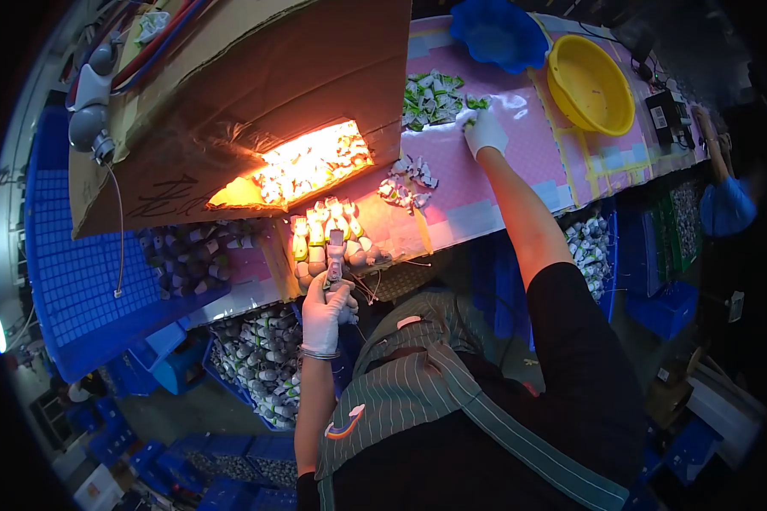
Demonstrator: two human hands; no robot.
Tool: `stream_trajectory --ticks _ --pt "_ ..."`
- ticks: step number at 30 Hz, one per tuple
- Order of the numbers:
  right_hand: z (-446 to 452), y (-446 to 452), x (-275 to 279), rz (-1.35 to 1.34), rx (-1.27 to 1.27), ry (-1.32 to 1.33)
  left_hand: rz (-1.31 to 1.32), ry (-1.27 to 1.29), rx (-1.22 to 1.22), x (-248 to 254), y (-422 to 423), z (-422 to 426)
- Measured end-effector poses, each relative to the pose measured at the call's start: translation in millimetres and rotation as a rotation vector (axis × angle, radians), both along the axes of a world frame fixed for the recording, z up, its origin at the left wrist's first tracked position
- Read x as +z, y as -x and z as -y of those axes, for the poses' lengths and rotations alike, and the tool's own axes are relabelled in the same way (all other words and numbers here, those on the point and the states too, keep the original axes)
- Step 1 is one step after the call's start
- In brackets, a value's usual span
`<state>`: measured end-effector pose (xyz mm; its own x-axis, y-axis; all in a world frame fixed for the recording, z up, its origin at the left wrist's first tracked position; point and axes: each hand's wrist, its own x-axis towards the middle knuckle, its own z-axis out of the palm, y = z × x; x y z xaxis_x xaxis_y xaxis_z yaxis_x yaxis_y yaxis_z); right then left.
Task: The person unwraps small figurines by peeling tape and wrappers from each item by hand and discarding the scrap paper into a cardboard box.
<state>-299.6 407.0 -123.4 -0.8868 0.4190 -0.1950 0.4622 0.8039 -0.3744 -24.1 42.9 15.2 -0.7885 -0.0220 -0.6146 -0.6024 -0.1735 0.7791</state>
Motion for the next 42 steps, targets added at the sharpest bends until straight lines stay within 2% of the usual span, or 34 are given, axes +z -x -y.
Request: stream_trajectory --ticks 5,7,12,17,19,21,23,25,27,29,30,31,32,34,36,39,40,41,42 --pt "-14 5 2 0.119 -0.009 -0.014 0.003 0.013 -0.009 0 3 3" --pt "-10 4 8 -0.101 -0.041 0.004 0.008 0.018 -0.02 -1 5 2" --pt "-6 16 -4 -0.009 -0.077 -0.048 0.014 -0.001 -0.022 -1 12 -1" --pt "8 -14 26 0.061 0.033 -0.108 -0.002 -0.018 0.007 2 15 -3" --pt "9 -33 9 -0.034 0.066 0.0 -0.029 -0.058 0.023 -2 12 2" --pt "23 -58 -17 -0.195 0.176 0.28 -0.038 -0.068 0.071 -2 12 5" --pt "75 -100 29 -0.204 0.292 0.788 -0.041 -0.077 0.121 -4 12 6" --pt "123 -132 49 -0.077 0.462 0.952 0.0 -0.106 0.135 -8 13 8" --pt "170 -167 93 0.177 0.312 1.369 -0.018 -0.097 0.149 -8 14 6" --pt "196 -185 99 0.15 0.55 1.138 -0.12 -0.073 0.189 -8 16 2" --pt "206 -193 103 0.112 0.509 1.147 -0.125 -0.07 0.198 -13 15 3" --pt "211 -197 104 0.114 0.519 1.148 -0.2 0.043 0.186 -19 15 5" --pt "215 -200 102 0.055 0.574 1.042 -0.275 0.155 0.175 -24 14 8" --pt "224 -204 104 -0.066 0.651 0.901 -0.263 0.097 0.19 -25 9 14" --pt "225 -209 116 -0.027 0.687 0.826 -0.251 0.038 0.205 -24 3 19" --pt "230 -210 135 0.016 0.738 0.696 -0.304 0.136 0.217 -23 -5 23" --pt "233 -210 138 0.021 0.749 0.643 -0.266 0.047 0.239 -17 -7 24" --pt "235 -209 141 0.023 0.76 0.642 -0.229 -0.042 0.259 -14 -9 25" --pt "237 -207 143 0.109 0.679 0.789 -0.231 -0.042 0.269 -13 -11 27"
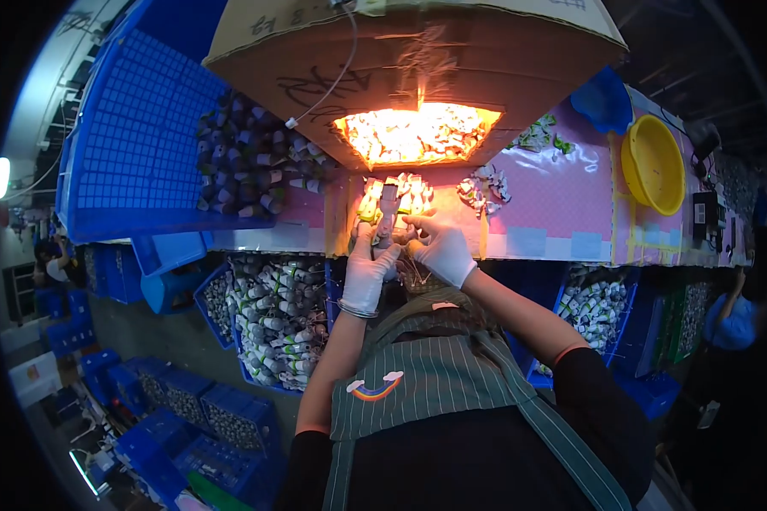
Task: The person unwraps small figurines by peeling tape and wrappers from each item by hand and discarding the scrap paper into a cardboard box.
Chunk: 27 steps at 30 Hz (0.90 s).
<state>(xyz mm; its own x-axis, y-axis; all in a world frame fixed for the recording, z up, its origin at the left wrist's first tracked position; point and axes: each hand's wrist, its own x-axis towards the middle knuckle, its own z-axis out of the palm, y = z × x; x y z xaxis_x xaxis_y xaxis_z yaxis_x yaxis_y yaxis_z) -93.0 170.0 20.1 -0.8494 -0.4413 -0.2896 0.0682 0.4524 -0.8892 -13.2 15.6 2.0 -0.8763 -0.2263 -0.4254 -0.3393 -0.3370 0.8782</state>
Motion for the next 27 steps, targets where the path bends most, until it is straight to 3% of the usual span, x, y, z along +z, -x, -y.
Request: stream_trajectory --ticks 2,6,8,12,15,17,21,22,24,25,27 --pt "1 4 -2 0.244 -0.048 0.289 0.052 0.149 -0.031 1 -4 3" --pt "9 4 -23 0.425 -0.003 0.539 0.01 0.354 -0.067 1 -5 1" --pt "13 4 -23 0.438 0.0 0.537 -0.105 0.503 -0.037 10 -6 -4" --pt "16 2 -11 0.462 -0.017 0.569 -0.162 0.52 -0.038 -4 -9 0" --pt "16 -1 -5 0.523 -0.073 0.603 -0.17 0.592 -0.089 9 -8 -2" --pt "13 -3 -11 0.575 -0.079 0.643 -0.116 0.67 -0.25 14 -9 0" --pt "13 -13 -8 0.676 -0.135 0.742 -0.057 0.51 -0.274 26 -12 -3" --pt "15 -18 -11 0.679 -0.133 0.741 -0.04 0.478 -0.287 23 -12 -2" --pt "22 -24 -19 0.438 -0.134 0.636 -0.023 0.451 -0.292 16 -13 3" --pt "18 -18 -16 0.441 -0.13 0.638 0.005 0.547 -0.328 12 -14 7" --pt "5 1 -7 0.606 0.098 0.348 0.035 0.646 -0.363 12 -15 14"
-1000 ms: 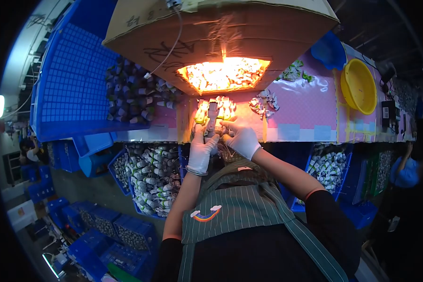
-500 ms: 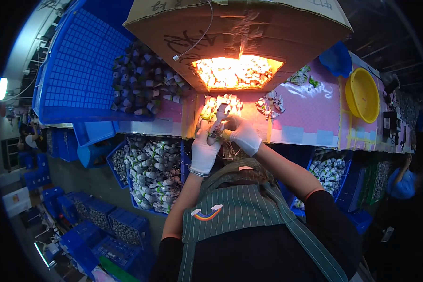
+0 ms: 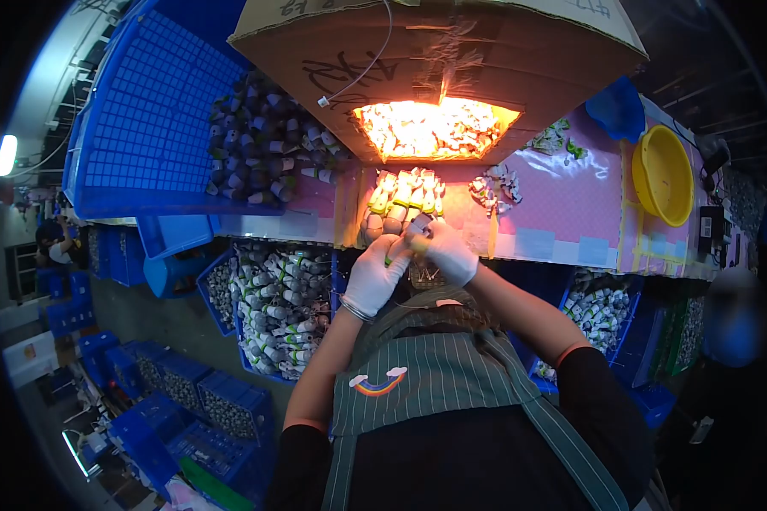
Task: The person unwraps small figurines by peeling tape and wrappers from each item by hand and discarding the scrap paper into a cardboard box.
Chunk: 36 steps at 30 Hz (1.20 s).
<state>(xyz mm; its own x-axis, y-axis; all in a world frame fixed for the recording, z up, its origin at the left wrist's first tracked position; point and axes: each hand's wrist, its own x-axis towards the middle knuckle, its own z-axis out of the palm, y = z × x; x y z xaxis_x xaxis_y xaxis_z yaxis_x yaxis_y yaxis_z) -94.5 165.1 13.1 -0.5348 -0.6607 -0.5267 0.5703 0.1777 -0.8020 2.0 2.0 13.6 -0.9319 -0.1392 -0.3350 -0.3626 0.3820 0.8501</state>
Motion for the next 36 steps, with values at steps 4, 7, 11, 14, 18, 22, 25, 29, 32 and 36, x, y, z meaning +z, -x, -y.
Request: stream_trajectory --ticks 4,7,11,14,18,22,25,29,32,36 --pt "-21 26 -24 0.62 0.186 0.318 -0.372 0.457 -0.115 23 6 8" --pt "-19 31 -18 0.625 0.252 0.156 -0.436 0.709 -0.292 34 9 13" --pt "-19 42 -3 0.051 0.423 0.011 -0.466 0.636 -0.351 36 10 20" --pt "-11 25 -3 -0.722 0.273 0.145 -0.402 0.331 -0.274 11 1 22" --pt "-6 25 15 -1.523 0.308 0.132 0.528 -1.017 0.112 23 1 27" --pt "-3 23 7 -1.445 0.169 0.171 0.455 -1.233 0.213 22 0 16" --pt "-5 23 -3 -1.344 -0.019 0.135 0.379 -0.906 0.193 16 11 14" --pt "-20 29 -29 -1.122 -0.288 -0.147 0.225 -0.411 0.22 -44 32 32" --pt "-32 30 -47 -0.912 -0.214 -0.384 -0.005 -0.061 0.275 -80 61 37" --pt "-32 21 -43 -0.722 -0.223 -0.346 -0.144 0.341 0.233 -111 85 31"
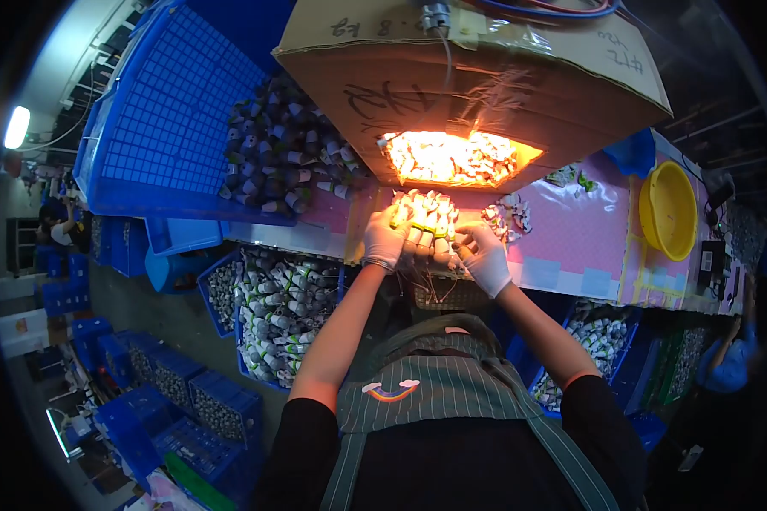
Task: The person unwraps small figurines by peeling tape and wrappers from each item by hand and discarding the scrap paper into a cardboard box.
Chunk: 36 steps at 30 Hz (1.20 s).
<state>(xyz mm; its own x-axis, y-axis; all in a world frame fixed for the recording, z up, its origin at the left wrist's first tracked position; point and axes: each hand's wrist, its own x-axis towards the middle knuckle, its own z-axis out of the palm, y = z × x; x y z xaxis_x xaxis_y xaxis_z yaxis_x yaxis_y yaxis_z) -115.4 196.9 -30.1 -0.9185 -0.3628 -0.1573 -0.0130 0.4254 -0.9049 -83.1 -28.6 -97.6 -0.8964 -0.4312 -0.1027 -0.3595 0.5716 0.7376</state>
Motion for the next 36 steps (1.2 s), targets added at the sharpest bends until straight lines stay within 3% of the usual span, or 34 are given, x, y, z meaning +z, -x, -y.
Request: stream_trajectory --ticks 4,6,7,9,11,16,18,19,21,22,24,25,27,30,32,33,35,36 --pt "-1 -6 -9 0.003 0.004 0.015 -0.161 0.239 -0.014 -12 -2 -4" --pt "-3 -7 -9 0.02 0.003 0.027 -0.168 -0.108 0.065 -7 -2 7" --pt "-6 -7 -14 0.001 -0.005 -0.005 -0.216 -0.346 0.148 -38 1 24" --pt "-12 -9 -31 -0.102 -0.024 -0.027 -0.136 -0.068 0.349 -38 12 56" --pt "-15 -10 -34 -0.058 -0.024 -0.03 0.125 0.07 0.396 -14 31 85" --pt "0 -14 -15 0.191 -0.081 0.058 0.293 0.188 0.495 -65 65 120" --pt "6 -17 -7 0.032 -0.03 0.029 0.355 0.077 0.507 -62 62 127" --pt "6 -18 -13 -0.017 -0.029 0.034 0.351 0.079 0.511 -92 56 144" --pt "4 -16 -27 0.044 -0.036 0.059 0.211 -0.545 0.504 -171 45 187" --pt "5 -17 -31 0.112 -0.051 0.076 0.208 -0.531 0.502 -146 39 182" --pt "10 -16 -23 0.108 -0.051 0.084 0.097 -1.351 0.798 -56 7 146" --pt "11 -14 -17 0.098 -0.044 0.079 0.102 -1.344 0.795 -33 -7 141" --pt "19 -10 0 0.164 -0.043 0.071 0.068 -1.373 0.341 6 -32 136" --pt "36 -8 0 0.178 -0.007 0.082 0.056 -1.195 0.21 90 -50 92" --pt "54 -9 -19 0.053 0.044 0.32 0.078 -1.151 0.156 123 -59 65" --pt "60 -9 -7 0.056 0.036 0.317 0.092 -1.107 0.105 133 -63 52" --pt "67 -8 28 0.557 0.089 0.509 0.088 -1.079 0.065 147 -67 27" --pt "69 -8 23 0.556 0.081 0.508 0.075 -1.048 0.03 151 -69 17"
